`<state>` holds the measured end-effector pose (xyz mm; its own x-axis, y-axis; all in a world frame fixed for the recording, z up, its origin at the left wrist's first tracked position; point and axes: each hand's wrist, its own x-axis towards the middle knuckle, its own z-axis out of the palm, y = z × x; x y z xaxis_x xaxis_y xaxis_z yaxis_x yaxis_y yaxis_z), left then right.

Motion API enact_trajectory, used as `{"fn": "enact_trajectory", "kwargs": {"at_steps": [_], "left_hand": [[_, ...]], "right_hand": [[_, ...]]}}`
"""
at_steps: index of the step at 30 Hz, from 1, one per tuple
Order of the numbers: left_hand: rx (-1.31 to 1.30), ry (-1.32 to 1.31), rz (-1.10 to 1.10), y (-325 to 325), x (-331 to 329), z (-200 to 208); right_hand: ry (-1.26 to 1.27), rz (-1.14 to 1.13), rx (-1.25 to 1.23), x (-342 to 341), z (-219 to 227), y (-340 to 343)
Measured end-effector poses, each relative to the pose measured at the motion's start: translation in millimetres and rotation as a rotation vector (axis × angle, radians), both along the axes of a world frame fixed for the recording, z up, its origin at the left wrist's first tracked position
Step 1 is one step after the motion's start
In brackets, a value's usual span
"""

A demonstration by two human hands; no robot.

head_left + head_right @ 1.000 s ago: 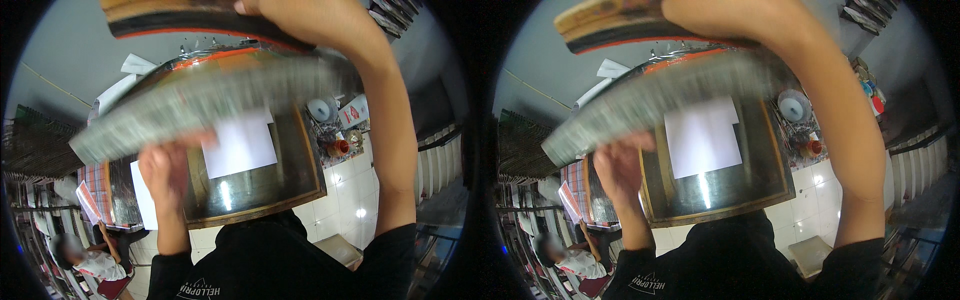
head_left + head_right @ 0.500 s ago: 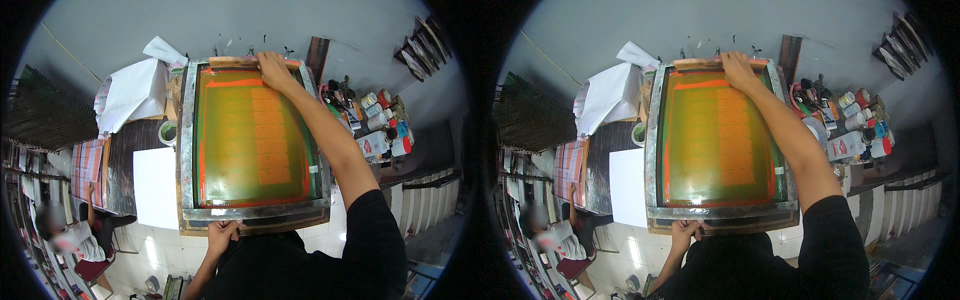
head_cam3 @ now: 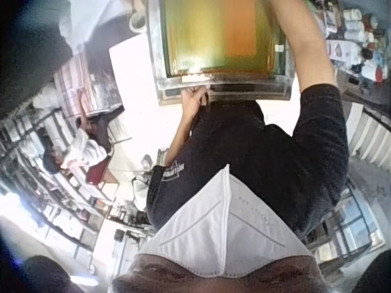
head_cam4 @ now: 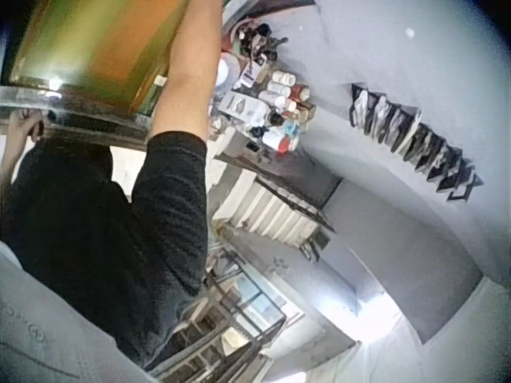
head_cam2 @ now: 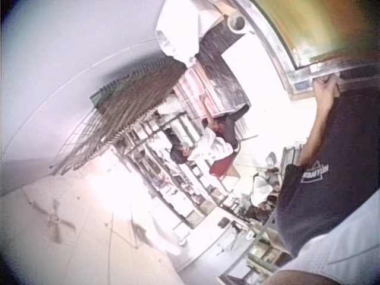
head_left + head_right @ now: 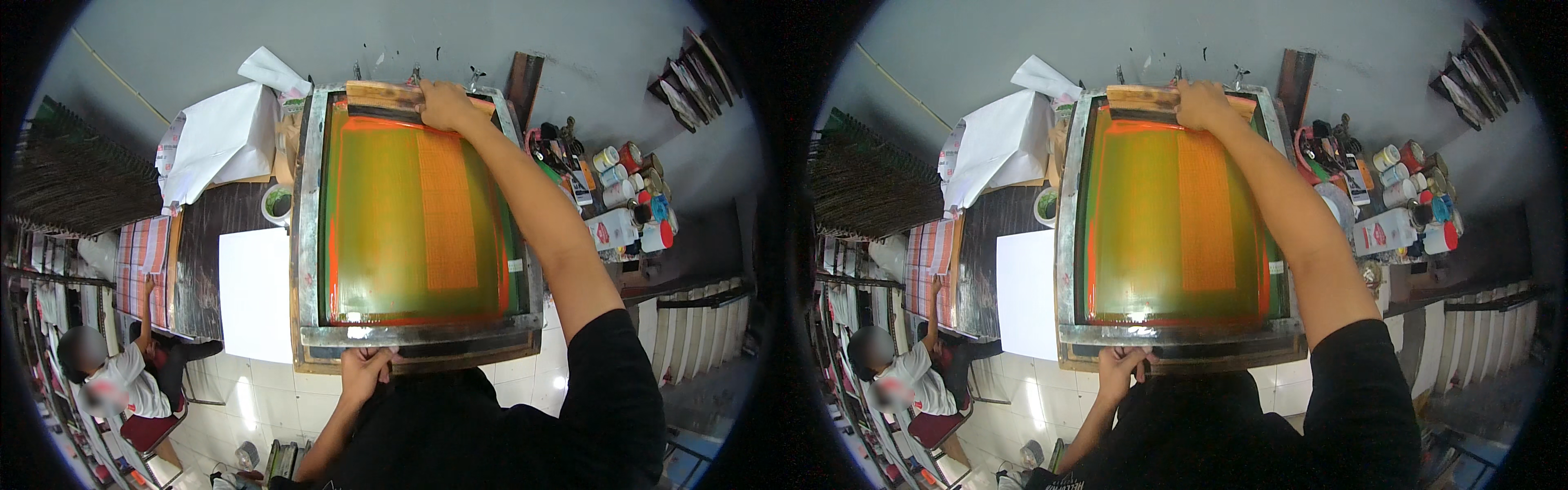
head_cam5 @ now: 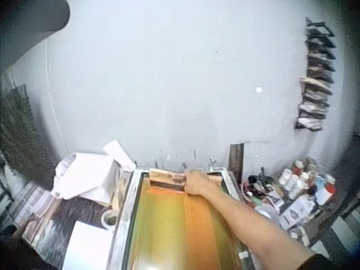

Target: The person performs screen printing by placing a paper sheet under a frame, lowering the screen, and using a squeegee to spread orange ink across the mesh for several cycles.

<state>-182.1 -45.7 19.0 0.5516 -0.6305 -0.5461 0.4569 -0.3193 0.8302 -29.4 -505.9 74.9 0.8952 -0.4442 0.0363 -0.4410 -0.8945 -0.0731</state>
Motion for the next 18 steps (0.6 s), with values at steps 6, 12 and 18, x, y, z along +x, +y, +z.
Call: {"fn": "enact_trajectory", "kwargs": {"at_steps": [6,12,18], "left_hand": [[-0.069,-0.007,0.005,-4,-1,0],[-0.089,-0.010,0.020,-2,-2,1],[-0.157,0.140,-0.020,-4,4,3]], "right_hand": [[0.092,-0.002,0.162,-58,9,57],[-0.077,0.170,0.083,-154,3,164],[-0.137,0.176,0.194,-229,15,238]]}}
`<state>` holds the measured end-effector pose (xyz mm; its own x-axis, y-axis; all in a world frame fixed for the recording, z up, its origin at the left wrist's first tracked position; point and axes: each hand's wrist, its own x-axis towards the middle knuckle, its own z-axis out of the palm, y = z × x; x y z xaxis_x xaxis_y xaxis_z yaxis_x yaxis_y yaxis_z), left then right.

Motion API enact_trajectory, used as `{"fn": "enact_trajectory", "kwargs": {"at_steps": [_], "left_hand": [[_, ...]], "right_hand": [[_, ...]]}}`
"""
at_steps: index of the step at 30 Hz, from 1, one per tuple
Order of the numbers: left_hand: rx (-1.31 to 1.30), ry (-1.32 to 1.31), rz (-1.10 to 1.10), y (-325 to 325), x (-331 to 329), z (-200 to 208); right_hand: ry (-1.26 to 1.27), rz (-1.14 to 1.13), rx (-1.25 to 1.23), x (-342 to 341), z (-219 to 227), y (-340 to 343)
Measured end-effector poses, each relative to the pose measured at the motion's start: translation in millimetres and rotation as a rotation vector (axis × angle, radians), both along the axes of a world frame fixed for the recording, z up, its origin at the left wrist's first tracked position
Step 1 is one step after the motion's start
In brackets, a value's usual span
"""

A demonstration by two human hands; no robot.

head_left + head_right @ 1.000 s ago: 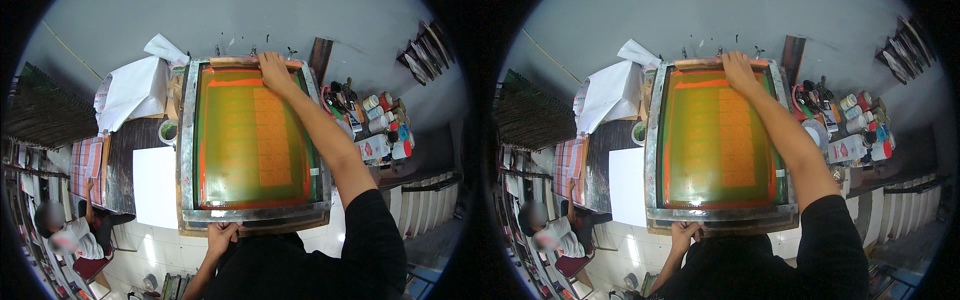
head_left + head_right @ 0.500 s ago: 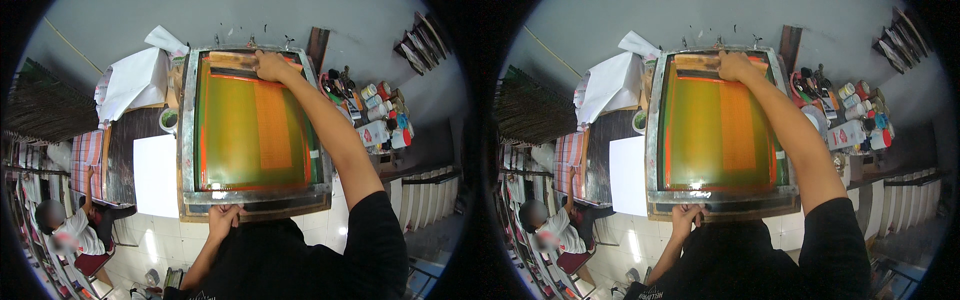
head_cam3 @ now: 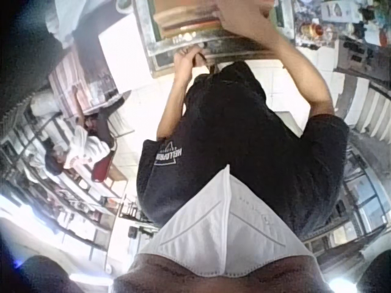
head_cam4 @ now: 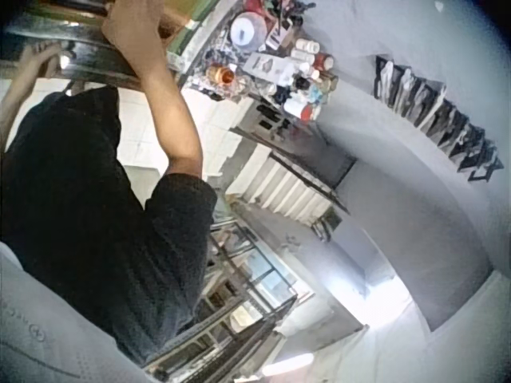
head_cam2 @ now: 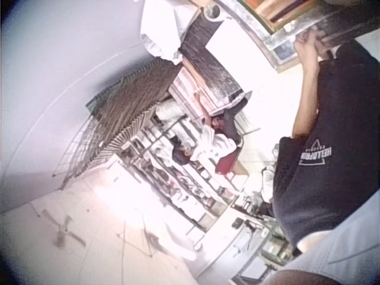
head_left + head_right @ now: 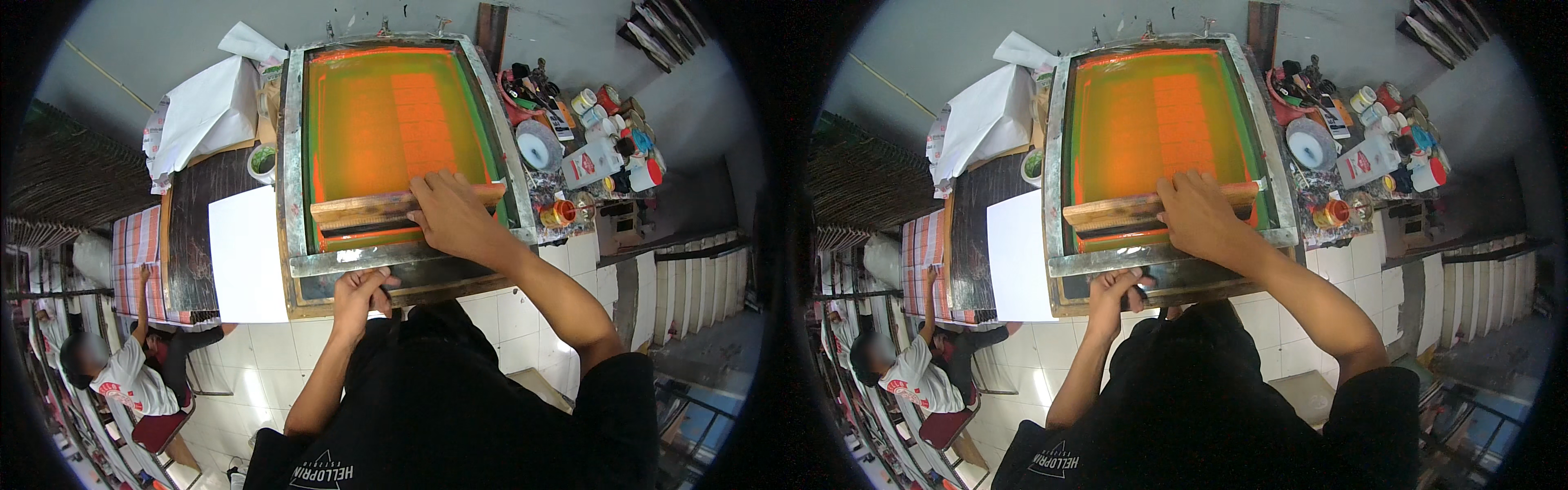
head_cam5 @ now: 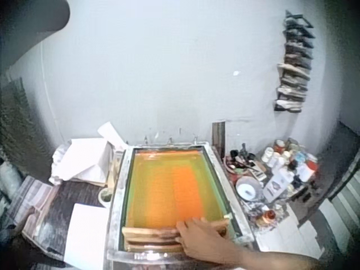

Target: The person performs screen printing by placing a paper sheet under a frame, lowering the screen, and using a squeegee to spread orange ink across the mesh for several cycles.

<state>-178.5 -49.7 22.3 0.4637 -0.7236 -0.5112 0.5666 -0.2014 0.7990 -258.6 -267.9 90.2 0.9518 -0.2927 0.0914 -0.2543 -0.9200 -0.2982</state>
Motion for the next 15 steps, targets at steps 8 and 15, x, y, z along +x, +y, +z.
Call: {"fn": "enact_trajectory", "kwargs": {"at_steps": [8,15], "left_hand": [[-0.125,0.461,0.097,9,6,-1],[-0.106,0.524,0.123,12,7,-21]], "right_hand": [[0.109,-0.020,0.106,11,13,-8],[0.199,0.036,0.089,4,-10,8]]}}
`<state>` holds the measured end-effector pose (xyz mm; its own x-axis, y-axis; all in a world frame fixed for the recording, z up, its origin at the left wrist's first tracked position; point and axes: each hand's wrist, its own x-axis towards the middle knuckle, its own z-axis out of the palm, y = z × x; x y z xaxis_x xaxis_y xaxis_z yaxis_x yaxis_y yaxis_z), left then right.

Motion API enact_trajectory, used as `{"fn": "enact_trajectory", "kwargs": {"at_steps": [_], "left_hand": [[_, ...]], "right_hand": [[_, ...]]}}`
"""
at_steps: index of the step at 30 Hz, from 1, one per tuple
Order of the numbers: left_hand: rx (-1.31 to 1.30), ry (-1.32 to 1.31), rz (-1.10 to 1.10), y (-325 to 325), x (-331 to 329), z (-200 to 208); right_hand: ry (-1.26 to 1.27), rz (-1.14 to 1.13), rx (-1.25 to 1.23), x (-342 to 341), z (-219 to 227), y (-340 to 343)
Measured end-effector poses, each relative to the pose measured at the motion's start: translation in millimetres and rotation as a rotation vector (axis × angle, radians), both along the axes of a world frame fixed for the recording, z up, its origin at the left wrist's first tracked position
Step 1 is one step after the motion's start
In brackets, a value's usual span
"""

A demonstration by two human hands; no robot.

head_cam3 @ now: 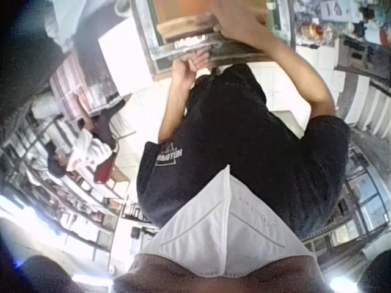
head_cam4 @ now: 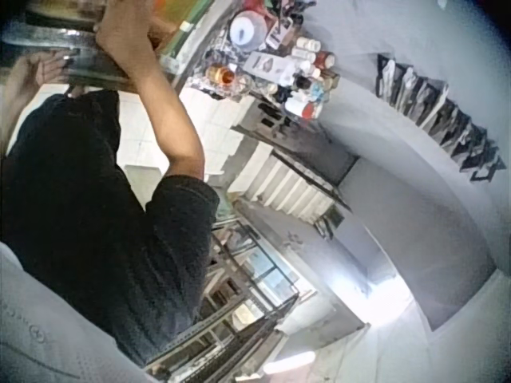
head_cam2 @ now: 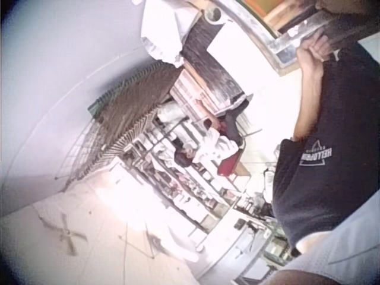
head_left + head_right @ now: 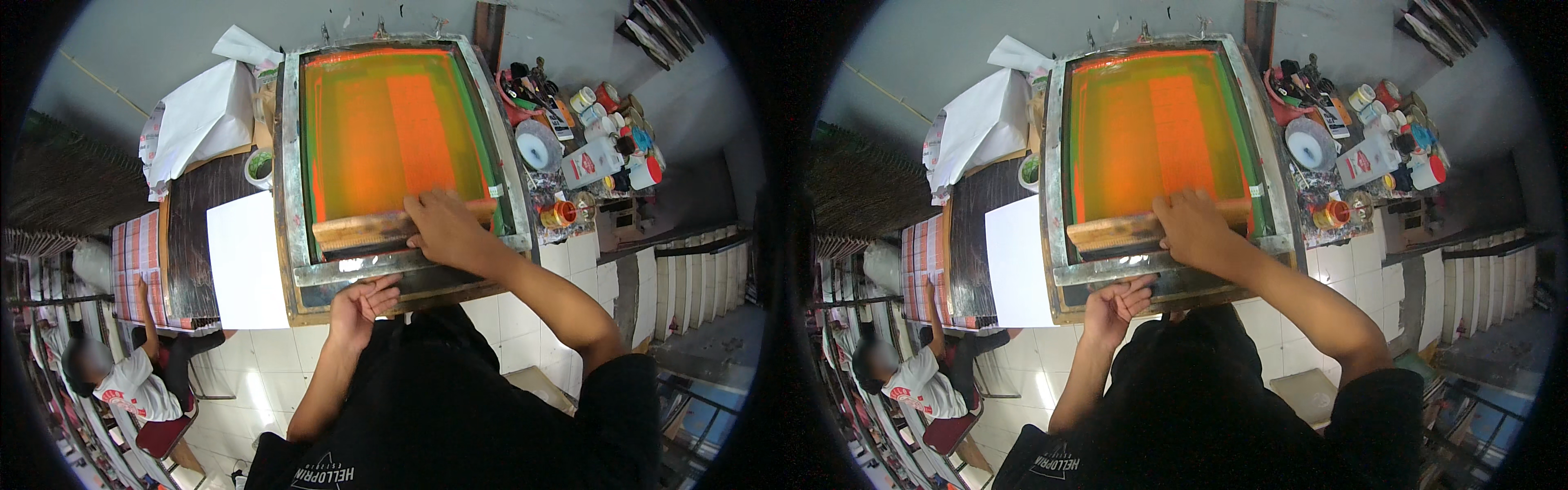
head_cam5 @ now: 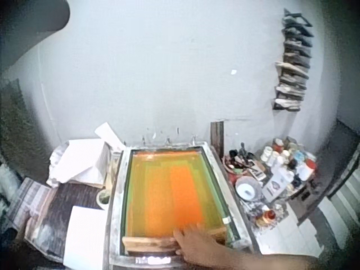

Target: The person performs screen printing by placing a paper sheet under a frame, lowering the screen, and using a squeegee to spread orange ink across the mesh for several cycles.

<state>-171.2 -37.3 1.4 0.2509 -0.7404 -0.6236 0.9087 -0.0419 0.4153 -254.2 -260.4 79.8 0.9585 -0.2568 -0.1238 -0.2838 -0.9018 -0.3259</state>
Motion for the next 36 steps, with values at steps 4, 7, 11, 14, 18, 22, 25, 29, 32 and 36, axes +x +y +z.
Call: {"fn": "enact_trajectory", "kwargs": {"at_steps": [4,7,11,14,18,22,25,29,32,36], "left_hand": [[0.080,-0.008,0.022,-4,-2,4],[0.104,0.015,0.027,-2,-2,4],[0.144,0.056,0.011,-1,0,5],[0.154,0.057,-0.012,0,0,5],[0.162,0.020,-0.029,4,-1,8],[0.143,0.034,0.010,5,-3,8],[0.119,0.059,0.062,5,-5,10],[0.094,0.032,0.055,6,-4,5],[-0.029,0.062,0.056,11,-3,-6],[-0.330,0.113,0.063,21,4,-10]], "right_hand": [[-0.202,0.032,-0.151,-1,-12,1],[-0.271,0.018,-0.256,14,-20,-12],[-0.307,-0.001,-0.325,54,-24,-55],[-0.349,0.003,-0.348,91,-27,-97],[-0.343,-0.008,-0.390,144,-33,-156],[-0.304,-0.028,-0.440,193,-30,-206],[-0.252,-0.020,-0.413,223,-27,-236],[-0.118,-0.015,-0.277,235,-14,-257],[-0.251,-0.030,-0.258,217,-6,-252],[-0.389,0.014,-0.267,168,47,-208]]}}
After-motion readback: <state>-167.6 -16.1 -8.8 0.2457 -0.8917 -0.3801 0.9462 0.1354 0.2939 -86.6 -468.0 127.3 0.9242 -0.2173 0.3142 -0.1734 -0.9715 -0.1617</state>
